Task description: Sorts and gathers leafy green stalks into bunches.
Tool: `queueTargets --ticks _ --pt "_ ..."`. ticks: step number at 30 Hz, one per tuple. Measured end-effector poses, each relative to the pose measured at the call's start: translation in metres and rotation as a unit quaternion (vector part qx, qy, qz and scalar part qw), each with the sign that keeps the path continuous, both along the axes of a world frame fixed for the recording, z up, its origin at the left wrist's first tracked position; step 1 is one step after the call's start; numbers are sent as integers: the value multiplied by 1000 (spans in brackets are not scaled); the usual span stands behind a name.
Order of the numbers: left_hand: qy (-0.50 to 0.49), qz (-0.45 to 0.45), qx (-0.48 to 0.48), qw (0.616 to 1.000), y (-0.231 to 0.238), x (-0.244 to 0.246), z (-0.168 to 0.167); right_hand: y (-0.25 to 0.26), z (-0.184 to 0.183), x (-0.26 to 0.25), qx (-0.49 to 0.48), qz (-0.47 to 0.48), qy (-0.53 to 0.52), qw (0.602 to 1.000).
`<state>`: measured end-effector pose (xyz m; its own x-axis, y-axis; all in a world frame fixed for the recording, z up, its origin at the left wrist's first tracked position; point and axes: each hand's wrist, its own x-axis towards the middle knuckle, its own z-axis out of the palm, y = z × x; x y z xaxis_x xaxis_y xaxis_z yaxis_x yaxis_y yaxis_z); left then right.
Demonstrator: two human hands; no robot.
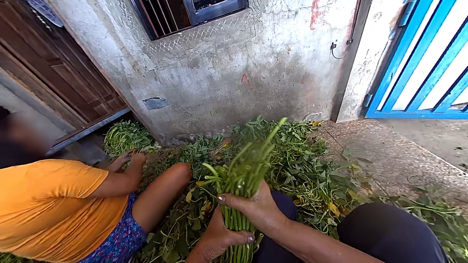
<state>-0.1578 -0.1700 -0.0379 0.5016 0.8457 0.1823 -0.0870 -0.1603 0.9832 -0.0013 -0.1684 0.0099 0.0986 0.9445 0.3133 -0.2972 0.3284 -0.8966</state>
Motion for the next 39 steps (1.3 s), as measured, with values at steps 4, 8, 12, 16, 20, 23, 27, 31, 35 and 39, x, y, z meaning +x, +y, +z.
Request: queueTargets --ticks 4,8,12,16,20,23,27,31,35,39 --pt "-91 26 -58 994 7 -16 -11 27 0 -35 -88 -39 -71 993" --pt "-173 92 -108 975 7 -31 -32 42 1 -69 -147 -51 -179 971" --pt "-255 97 -178 945 18 -53 -56 67 3 -91 -210 56 -242 946" --pt "-361 -65 -180 913 43 -86 -110 94 3 -96 -234 216 -323 891" --pt "-411 -80 -168 892 50 -100 -139 82 -17 -67 -206 147 -338 906" --pt "-415 20 -162 895 43 -100 -134 49 -30 -47 -186 172 -449 857" --pt "-429 12 -183 884 49 -101 -128 21 -56 -58 -89 234 -561 789" --pt "-439 -27 -156 884 59 -113 -119 12 -64 -69 -39 171 -482 858" --pt "-441 -92 -98 887 79 -137 -113 7 -57 -73 -27 122 -209 970" --pt "-463 -84 -73 879 78 -139 -84 32 -13 -81 -79 40 -118 989"
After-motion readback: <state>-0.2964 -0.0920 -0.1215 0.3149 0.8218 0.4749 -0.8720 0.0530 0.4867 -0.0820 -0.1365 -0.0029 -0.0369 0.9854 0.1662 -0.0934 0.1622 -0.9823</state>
